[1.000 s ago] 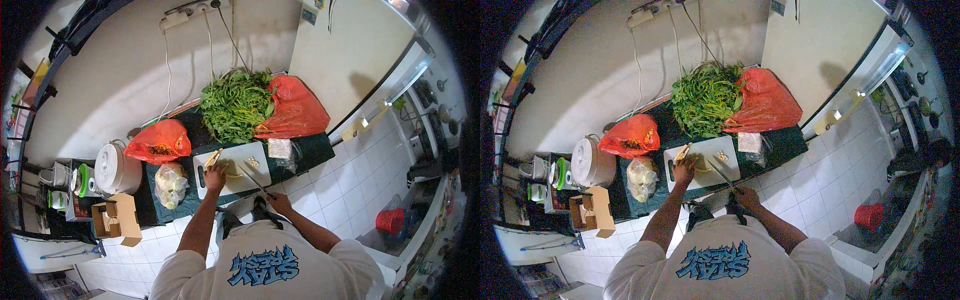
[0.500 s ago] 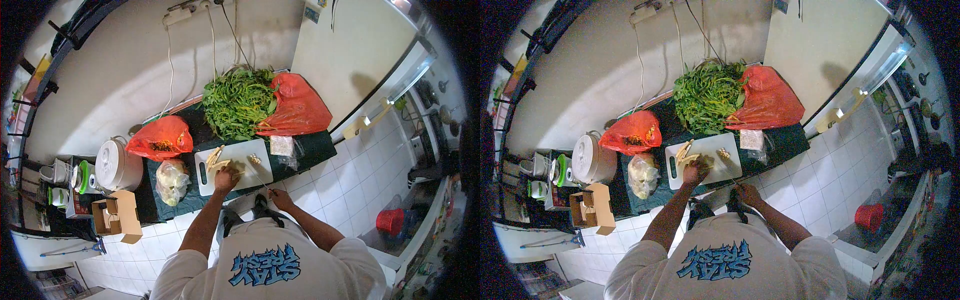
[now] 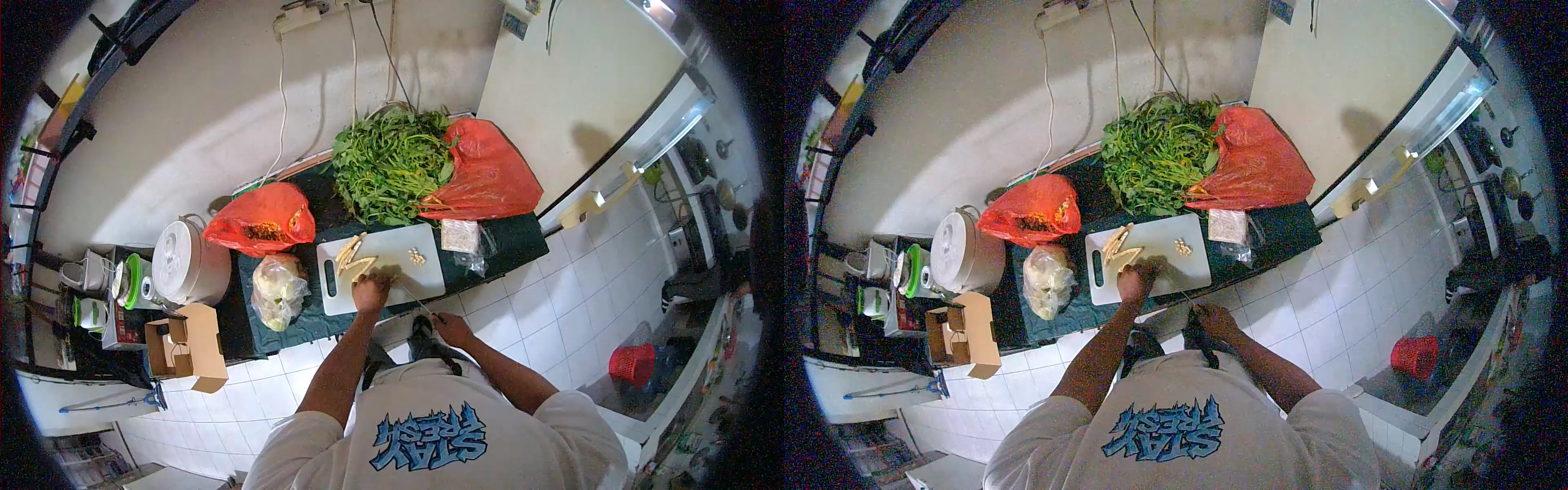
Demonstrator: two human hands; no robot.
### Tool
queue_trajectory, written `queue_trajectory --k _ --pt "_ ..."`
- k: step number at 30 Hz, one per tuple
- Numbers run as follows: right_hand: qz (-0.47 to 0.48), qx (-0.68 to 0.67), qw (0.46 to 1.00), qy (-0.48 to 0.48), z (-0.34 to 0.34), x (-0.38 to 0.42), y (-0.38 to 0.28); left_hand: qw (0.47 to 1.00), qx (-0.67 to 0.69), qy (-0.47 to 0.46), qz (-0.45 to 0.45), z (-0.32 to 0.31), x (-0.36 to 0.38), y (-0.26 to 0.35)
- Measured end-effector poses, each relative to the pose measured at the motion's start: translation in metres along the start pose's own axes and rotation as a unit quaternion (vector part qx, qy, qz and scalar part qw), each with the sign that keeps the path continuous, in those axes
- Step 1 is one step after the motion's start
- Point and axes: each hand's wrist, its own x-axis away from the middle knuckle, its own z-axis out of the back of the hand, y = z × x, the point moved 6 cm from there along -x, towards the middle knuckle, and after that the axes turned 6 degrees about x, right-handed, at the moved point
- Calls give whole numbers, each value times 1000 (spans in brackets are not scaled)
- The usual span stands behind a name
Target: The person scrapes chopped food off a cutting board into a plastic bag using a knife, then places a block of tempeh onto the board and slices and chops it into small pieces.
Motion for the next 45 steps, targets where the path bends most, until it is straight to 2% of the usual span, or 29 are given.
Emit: queue_trajectory --k 2,6,9,14,17,21,22,24,26,28,31,33,35,38,40,42,45 --pt "-41 21 998 -39 -2 -2 3 1000 10 4 8 3 0 1" --pt "-9 45 999 -11 0 -7 3 1000 9 -4 26 -3 -1 -3" --pt "-65 44 997 -17 -2 -9 9 1000 16 19 18 -5 2 -6" --pt "-25 65 997 -28 -11 -8 17 999 3 24 42 -3 4 -6" --pt "-16 33 999 -22 1 -4 -3 998 3 29 61 -3 4 -8" --pt "-45 61 997 -32 5 -10 -4 996 -15 3 82 1 2 -5" --pt "-41 57 997 -10 2 -15 1 996 -16 4 83 1 3 -7" --pt "-39 51 998 10 0 -15 8 998 5 51 49 7 11 -4" --pt "-21 33 999 -30 1 -14 7 997 14 61 48 11 18 -4" --pt "-19 43 998 -29 3 -9 2 996 25 70 48 13 23 -3" --pt "1 55 998 -13 -2 -3 -1 996 27 69 56 15 23 -2" --pt "18 55 998 5 1 -4 -5 994 3 30 101 12 20 -3" --pt "27 115 993 -22 10 -3 -21 995 -12 17 94 9 16 -4" --pt "30 86 995 31 7 -11 -15 997 -38 22 60 7 17 -2" --pt "-3 66 998 -1 8 -10 -12 997 -50 39 32 10 21 2" --pt "-35 46 998 -31 5 -8 -6 995 -18 28 91 10 21 -3" --pt "23 82 996 -26 -1 3 -6 992 -25 21 120 11 22 -5"
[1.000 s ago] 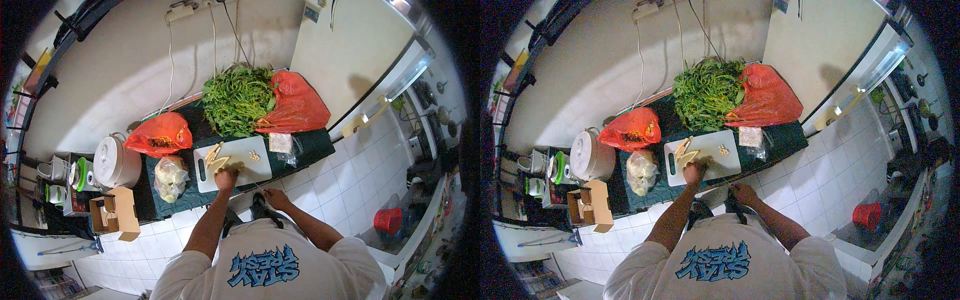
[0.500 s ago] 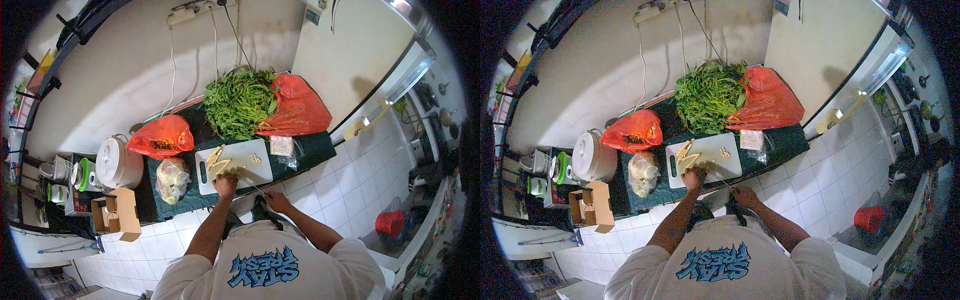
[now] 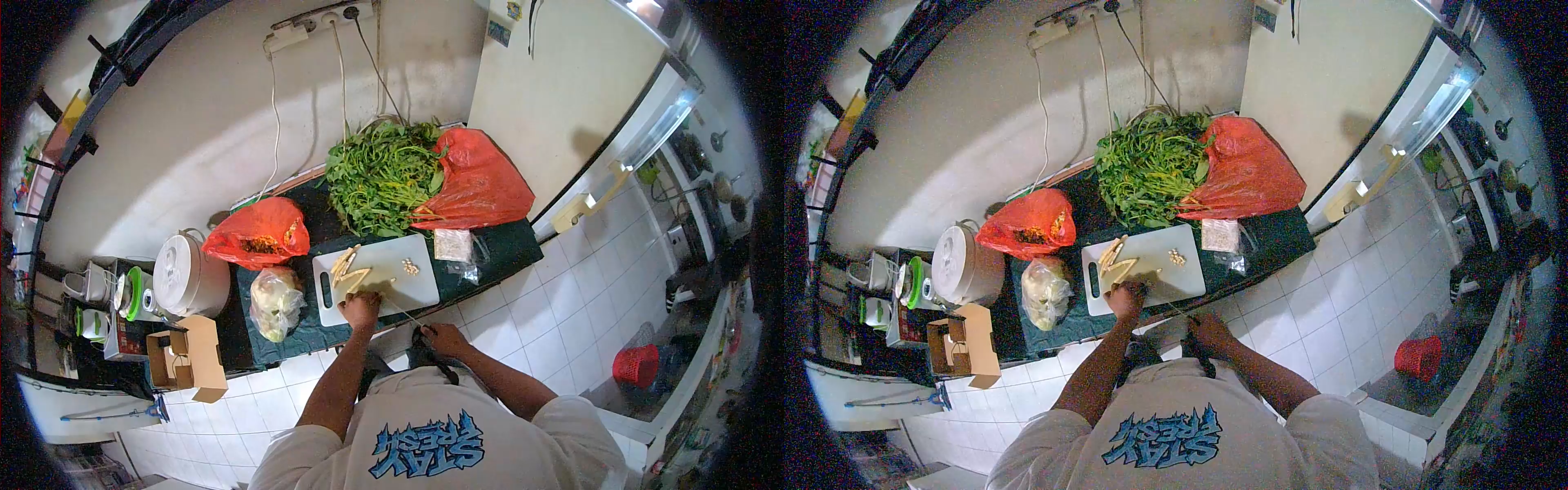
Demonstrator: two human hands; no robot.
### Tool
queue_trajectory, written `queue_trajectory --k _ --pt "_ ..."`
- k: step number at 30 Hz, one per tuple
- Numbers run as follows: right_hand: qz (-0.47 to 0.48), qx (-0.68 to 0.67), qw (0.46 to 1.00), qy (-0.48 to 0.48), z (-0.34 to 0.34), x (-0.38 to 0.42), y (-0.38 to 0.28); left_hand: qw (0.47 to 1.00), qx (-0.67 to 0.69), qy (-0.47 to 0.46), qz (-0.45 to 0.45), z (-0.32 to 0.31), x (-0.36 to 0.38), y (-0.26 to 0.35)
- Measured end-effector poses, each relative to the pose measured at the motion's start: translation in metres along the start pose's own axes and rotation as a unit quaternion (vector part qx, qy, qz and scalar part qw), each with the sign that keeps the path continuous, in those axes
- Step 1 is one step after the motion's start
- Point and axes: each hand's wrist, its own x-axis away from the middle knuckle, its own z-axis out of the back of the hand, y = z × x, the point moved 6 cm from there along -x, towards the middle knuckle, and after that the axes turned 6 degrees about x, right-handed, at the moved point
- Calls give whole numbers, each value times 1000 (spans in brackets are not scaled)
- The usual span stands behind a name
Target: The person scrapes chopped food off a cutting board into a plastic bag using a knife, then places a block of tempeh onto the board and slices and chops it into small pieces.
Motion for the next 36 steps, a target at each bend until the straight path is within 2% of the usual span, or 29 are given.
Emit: queue_trajectory --k 2,3,5,7,9,10,12,15,17,19,21,24,26,28,30,36 --pt "-77 -46 995 -42 11 9 -10 1000 0 6 -9 -2 -1 0" --pt "-78 -48 995 -42 8 7 -10 1000 -2 8 -18 -4 0 -1" --pt "-60 1 998 22 8 3 -8 999 6 26 -37 -6 1 -3" --pt "-67 -14 997 34 -1 -8 2 997 17 49 -53 -4 0 0" --pt "-71 -30 996 40 -7 -9 6 989 -5 70 -130 2 9 5" --pt "-62 -44 997 27 -7 -9 4 989 -6 69 -127 2 11 3" --pt "-53 -59 997 11 -10 -4 0 997 13 60 -47 1 12 -6" --pt "-67 -28 997 -16 -15 2 -3 997 26 64 -20 5 15 -7" --pt "-52 -14 998 42 -11 3 -8 998 14 51 -16 8 13 -5" --pt "-63 -11 997 33 3 -1 -20 999 3 32 -15 5 17 -5" --pt "-74 -10 997 30 7 -3 -21 997 8 48 -56 6 14 -6" --pt "-71 -21 996 42 0 -13 -8 997 33 54 -34 2 15 -14" --pt "-38 -24 999 -19 -5 -9 -10 996 54 64 -19 4 16 -19" --pt "-26 -20 999 -3 -11 -2 -11 998 46 32 20 7 16 -22" --pt "-16 -18 1000 14 -9 -4 -16 997 49 51 12 10 15 -20" --pt "-80 18 997 13 -11 -5 -8 993 47 105 -26 4 22 -23"
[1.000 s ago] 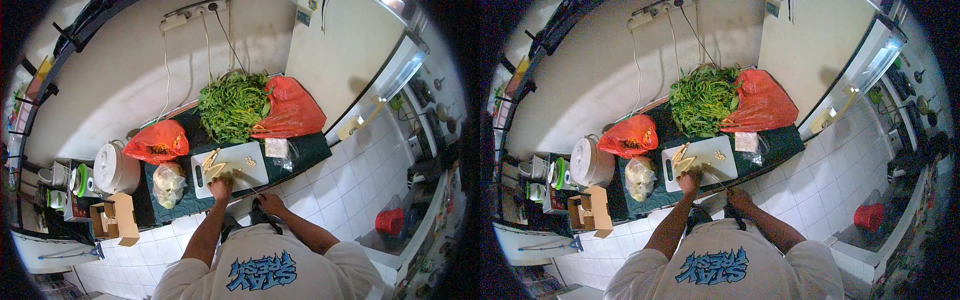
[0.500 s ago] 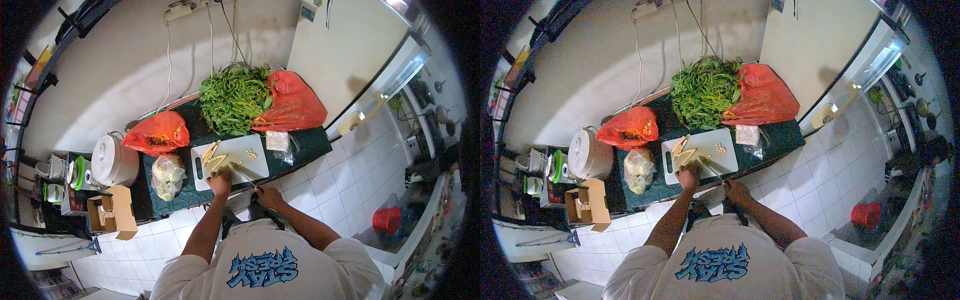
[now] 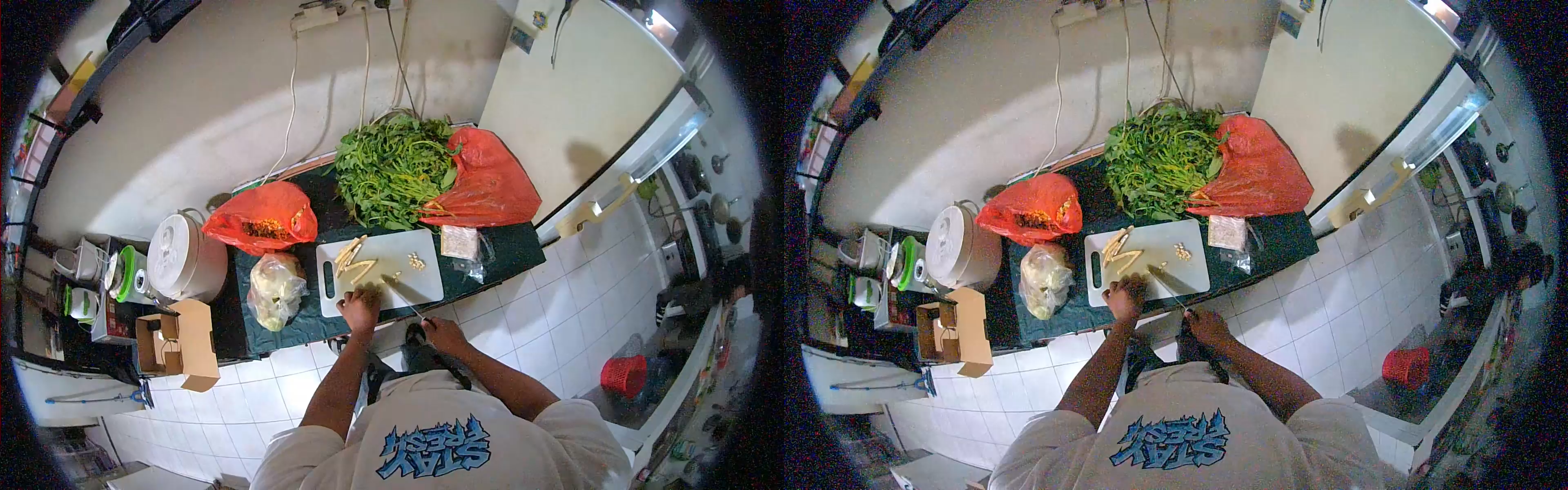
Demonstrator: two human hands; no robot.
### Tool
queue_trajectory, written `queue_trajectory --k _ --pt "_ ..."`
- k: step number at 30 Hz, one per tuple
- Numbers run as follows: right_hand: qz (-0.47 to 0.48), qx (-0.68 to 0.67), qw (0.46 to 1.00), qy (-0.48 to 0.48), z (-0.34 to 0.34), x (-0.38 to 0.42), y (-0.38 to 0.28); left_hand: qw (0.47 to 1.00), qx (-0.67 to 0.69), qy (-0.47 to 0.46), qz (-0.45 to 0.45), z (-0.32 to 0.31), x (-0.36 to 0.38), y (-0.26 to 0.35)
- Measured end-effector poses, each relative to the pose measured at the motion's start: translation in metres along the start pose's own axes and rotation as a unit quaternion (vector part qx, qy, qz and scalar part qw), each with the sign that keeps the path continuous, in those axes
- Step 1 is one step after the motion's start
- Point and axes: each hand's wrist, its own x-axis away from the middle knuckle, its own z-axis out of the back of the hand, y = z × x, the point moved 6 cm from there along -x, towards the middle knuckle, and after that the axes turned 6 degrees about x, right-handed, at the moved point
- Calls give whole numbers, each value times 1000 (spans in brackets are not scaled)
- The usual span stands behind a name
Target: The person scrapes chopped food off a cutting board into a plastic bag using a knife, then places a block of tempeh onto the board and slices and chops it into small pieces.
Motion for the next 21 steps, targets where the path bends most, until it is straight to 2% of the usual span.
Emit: queue_trajectory --k 3,8,11,15,18,21 --pt "-1 -16 1000 -15 0 6 -1 1000 12 7 -24 4 3 -3" --pt "19 -2 999 -41 8 12 -9 998 0 -3 57 4 1 -3" --pt "23 -41 999 21 23 10 -15 1000 7 -4 17 5 2 -1" --pt "38 -23 999 -7 7 -1 -3 1000 -10 -4 -5 5 0 -1" --pt "37 -40 998 -21 13 13 -8 999 -10 -35 17 2 -1 -3" --pt "31 -31 999 18 21 18 -12 998 -21 -20 60 3 -2 -6"
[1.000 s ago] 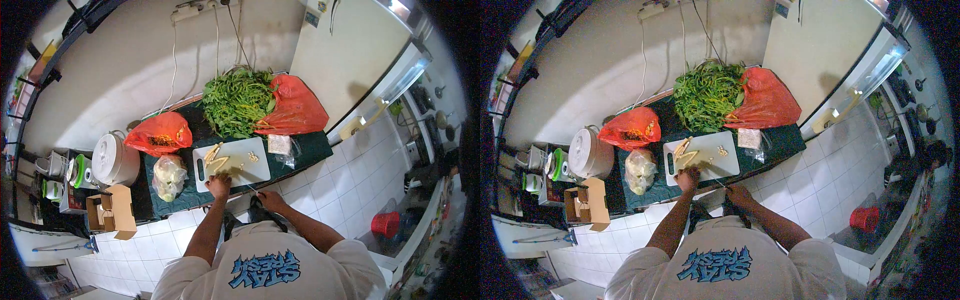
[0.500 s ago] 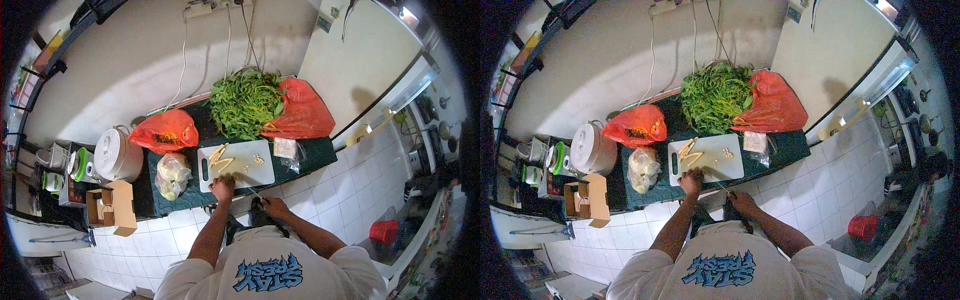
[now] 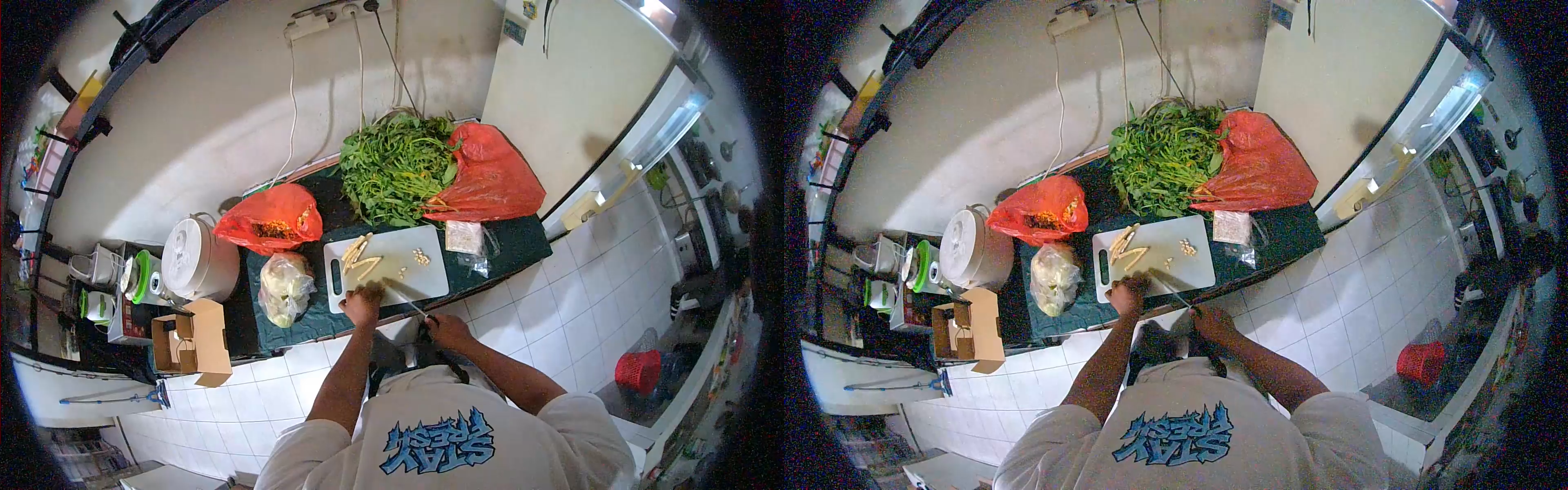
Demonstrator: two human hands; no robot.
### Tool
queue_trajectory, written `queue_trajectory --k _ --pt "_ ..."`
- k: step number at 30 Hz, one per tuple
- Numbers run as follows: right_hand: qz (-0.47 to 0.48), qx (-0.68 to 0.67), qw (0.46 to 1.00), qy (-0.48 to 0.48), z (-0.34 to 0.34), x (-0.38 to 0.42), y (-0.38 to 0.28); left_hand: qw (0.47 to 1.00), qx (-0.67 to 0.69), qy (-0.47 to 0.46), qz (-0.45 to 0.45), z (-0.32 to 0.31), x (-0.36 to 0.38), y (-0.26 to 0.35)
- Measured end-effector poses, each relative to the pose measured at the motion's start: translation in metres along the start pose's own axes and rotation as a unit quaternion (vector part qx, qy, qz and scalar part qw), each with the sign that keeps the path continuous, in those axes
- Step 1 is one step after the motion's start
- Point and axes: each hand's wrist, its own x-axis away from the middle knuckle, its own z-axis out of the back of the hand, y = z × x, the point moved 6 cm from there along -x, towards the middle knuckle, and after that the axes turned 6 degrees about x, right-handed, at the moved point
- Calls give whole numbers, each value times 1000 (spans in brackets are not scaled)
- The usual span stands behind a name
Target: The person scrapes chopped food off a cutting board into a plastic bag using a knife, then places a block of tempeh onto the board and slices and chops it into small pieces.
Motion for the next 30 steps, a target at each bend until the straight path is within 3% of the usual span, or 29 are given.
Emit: queue_trajectory --k 6,8,12,14,15,17,21,23,30 --pt "26 -17 999 -10 -8 -17 -1 996 -24 -14 -86 6 1 -1" --pt "7 12 997 -71 -8 -9 -11 996 -33 -77 -30 -2 -1 -10" --pt "9 30 999 -36 -13 -14 -10 998 11 -34 -41 0 -5 -13" --pt "-23 14 999 -19 -10 -15 -7 997 -2 -69 -24 -6 -5 -22" --pt "-25 11 999 -18 -13 -14 -7 999 -18 -27 -32 0 -6 -22" --pt "18 47 998 -27 -19 -11 -9 999 -11 -47 -24 1 -5 -25" --pt "-26 56 993 -96 -34 -6 -8 998 19 -63 -1 11 -7 -18" --pt "-33 53 997 -38 -35 -8 -8 997 13 -70 -23 11 -5 -20" --pt "37 3 999 -1 -41 4 -23 996 17 -66 -58 13 -2 -22"
